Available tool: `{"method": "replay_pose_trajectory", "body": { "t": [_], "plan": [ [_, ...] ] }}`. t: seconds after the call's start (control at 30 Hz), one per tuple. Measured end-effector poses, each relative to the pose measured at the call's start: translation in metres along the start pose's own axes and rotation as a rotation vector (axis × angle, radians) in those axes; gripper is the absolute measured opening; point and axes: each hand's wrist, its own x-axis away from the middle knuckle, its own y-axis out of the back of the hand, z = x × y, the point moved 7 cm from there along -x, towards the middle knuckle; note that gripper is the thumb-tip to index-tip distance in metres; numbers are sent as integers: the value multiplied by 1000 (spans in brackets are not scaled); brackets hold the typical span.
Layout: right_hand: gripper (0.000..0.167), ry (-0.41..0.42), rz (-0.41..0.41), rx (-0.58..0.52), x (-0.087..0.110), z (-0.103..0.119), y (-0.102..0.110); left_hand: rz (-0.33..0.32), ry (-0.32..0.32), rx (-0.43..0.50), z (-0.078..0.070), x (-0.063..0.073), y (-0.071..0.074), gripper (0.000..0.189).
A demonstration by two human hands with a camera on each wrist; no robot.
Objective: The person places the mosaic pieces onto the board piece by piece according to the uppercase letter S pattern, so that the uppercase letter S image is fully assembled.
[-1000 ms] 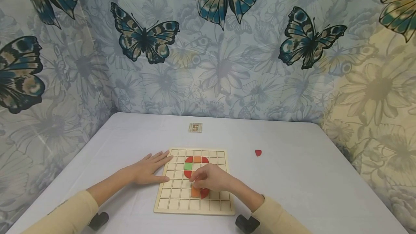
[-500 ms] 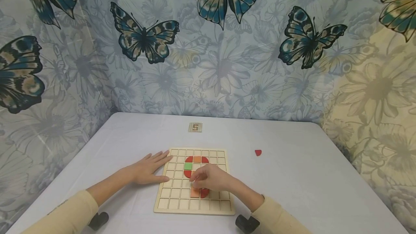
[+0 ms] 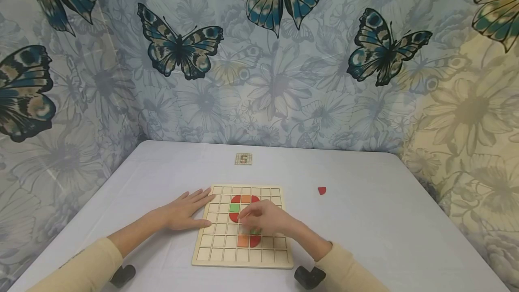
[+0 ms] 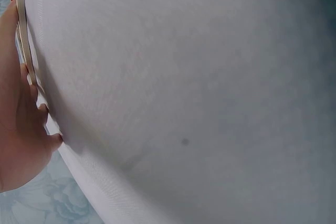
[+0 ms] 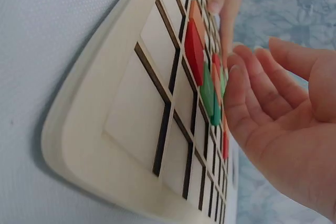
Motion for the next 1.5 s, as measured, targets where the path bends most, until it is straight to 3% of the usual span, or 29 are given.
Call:
{"method": "replay_pose_trajectory", "body": {
  "t": [0.27, 0.53, 0.7, 1.07, 1.5],
  "plan": [
    [40, -94, -54, -194, 2, -13, 19, 0, -3, 3, 1, 0, -1, 87],
    [51, -90, -181, -385, 5, -22, 54, 2, 11, 1, 3, -1, -2, 88],
    [55, -96, -293, -436, 10, -30, 79, 1, 15, -3, 4, -2, -3, 88],
    [54, -51, -438, -497, 19, -48, 119, -3, 9, -4, 4, -2, -3, 87],
    [53, -71, -543, -525, 33, -72, 152, -8, 15, 0, 6, -3, -5, 88]
  ]
}}
